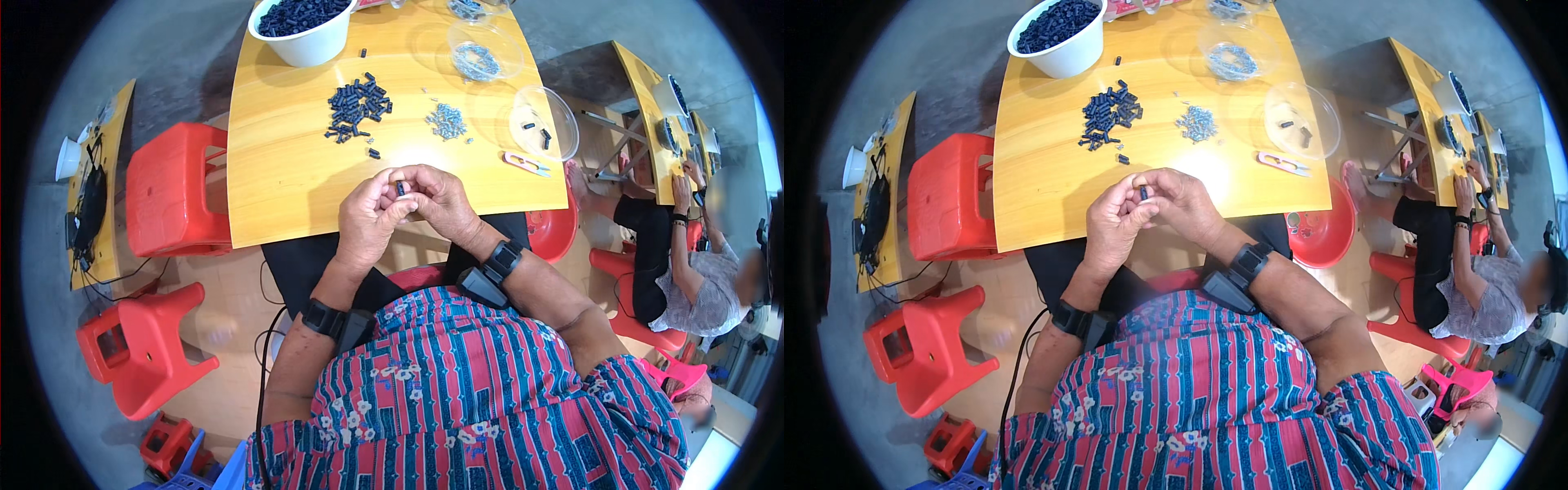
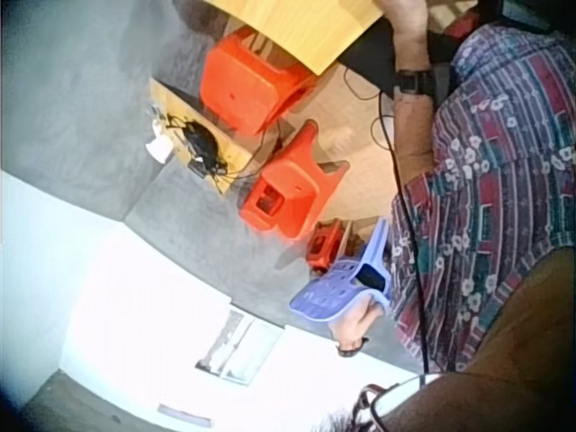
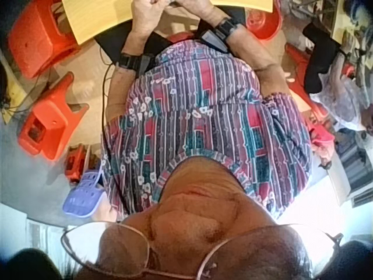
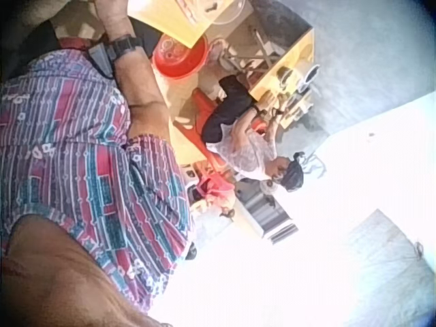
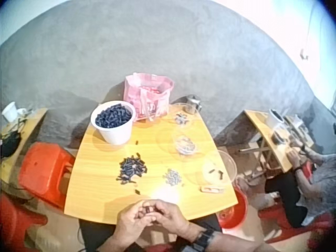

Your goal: Manually inspecting, separating, and sorting small plastic and rubber component pieces on a workshop table.

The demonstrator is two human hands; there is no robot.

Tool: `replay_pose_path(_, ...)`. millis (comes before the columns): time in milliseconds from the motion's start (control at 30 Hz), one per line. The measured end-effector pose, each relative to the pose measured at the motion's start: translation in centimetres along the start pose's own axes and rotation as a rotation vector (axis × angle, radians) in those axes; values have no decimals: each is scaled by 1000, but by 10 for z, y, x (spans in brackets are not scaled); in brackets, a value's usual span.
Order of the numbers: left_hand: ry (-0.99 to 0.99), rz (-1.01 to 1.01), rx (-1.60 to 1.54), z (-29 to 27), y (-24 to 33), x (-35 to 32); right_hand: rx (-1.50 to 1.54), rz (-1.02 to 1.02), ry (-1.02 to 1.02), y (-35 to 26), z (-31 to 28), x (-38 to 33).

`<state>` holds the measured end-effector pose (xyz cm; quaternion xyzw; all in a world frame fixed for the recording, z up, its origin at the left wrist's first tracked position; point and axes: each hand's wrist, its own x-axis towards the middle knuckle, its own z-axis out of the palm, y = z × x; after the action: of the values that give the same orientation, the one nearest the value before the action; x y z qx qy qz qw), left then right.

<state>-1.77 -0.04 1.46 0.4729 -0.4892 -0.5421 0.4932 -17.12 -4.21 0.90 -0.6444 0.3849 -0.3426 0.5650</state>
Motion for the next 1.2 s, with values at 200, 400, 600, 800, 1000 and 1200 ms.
replay_pose_path(200,35,33,104,0,-3,-2,51,32,-2,-1,0,-1)
replay_pose_path(400,115,44,-11,9,2,0,49,-43,44,-1,-1,2)
replay_pose_path(600,135,-38,-65,2,3,0,-309,-254,112,-35,-22,9)
replay_pose_path(800,58,-83,40,8,1,7,-1017,-408,615,-84,-115,1)
replay_pose_path(1000,80,-21,100,5,-3,4,-1088,10,658,-76,-146,-5)
replay_pose_path(1200,83,101,351,3,7,1,-788,-203,548,-54,-102,20)
